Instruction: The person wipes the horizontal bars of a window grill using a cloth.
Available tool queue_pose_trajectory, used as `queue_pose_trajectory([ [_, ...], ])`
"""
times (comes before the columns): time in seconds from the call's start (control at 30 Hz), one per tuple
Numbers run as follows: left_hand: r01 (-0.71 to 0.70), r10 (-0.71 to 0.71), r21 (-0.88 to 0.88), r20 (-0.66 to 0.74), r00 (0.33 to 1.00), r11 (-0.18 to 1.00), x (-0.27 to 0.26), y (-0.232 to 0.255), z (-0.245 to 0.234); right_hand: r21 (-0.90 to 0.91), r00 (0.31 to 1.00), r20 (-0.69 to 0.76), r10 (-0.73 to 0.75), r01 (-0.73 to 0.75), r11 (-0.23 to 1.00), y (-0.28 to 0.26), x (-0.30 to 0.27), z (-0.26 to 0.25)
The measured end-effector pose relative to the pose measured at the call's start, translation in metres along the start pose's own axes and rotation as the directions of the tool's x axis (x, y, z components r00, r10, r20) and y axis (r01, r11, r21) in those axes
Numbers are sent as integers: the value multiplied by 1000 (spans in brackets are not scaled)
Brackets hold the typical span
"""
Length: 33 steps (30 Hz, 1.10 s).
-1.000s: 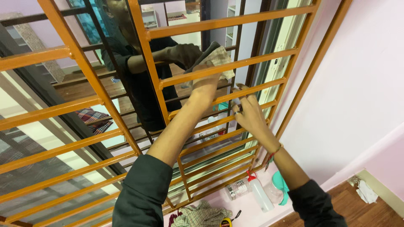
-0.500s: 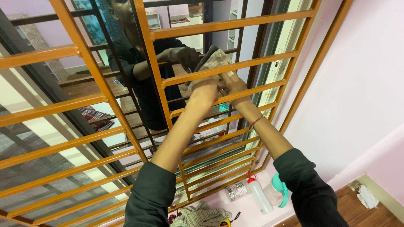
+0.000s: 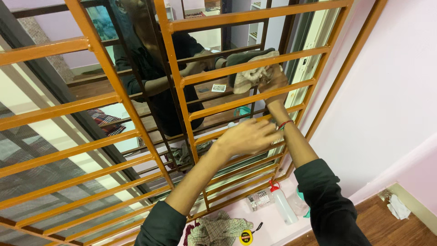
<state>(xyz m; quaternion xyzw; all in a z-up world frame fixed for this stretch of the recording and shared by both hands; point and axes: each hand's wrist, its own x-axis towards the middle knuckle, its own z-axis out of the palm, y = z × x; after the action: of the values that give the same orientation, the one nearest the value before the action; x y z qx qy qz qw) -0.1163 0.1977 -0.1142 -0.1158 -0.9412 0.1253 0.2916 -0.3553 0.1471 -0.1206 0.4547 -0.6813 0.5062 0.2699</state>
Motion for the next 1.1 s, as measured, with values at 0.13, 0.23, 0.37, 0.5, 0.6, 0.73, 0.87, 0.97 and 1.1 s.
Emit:
queue_pose_trajectory([
  [0.13, 265, -266, -26, -44, 963, 964, -11, -24, 38, 129, 987, -38, -155, 159, 979, -14, -6, -13],
  [0.23, 608, -594, -171, 131, 794, 775, -4, -38, 55, 157, 992, 9, -124, 121, 980, -23, -4, -20],
  [0.37, 600, -581, 136, -156, 799, 788, 17, -71, 55, 197, 987, 23, -161, 153, 968, -24, -6, -17],
  [0.5, 562, -339, 480, -476, 812, 674, 36, -90, 59, 170, 978, 10, -207, 202, 965, -14, -1, -9],
  [0.6, 608, -353, 411, -543, 762, 679, 41, -101, 72, 91, 994, 34, -104, 100, 991, -9, -3, -5],
  [0.73, 627, -500, 386, -384, 776, 677, 30, -117, 82, 86, 989, 24, -144, 141, 986, -7, -4, -2],
  [0.87, 624, -538, 314, -323, 779, 715, 12, -116, 81, 137, 991, 37, -128, 122, 983, -4, -7, -3],
  [0.97, 667, -624, 323, -240, 744, 671, 19, -116, 68, 155, 994, 36, -99, 92, 984, -10, -10, -5],
  [1.1, 671, -622, 361, -258, 740, 648, 2, -104, 81, 176, 951, 106, -290, 270, 947, 9, -12, 4],
])
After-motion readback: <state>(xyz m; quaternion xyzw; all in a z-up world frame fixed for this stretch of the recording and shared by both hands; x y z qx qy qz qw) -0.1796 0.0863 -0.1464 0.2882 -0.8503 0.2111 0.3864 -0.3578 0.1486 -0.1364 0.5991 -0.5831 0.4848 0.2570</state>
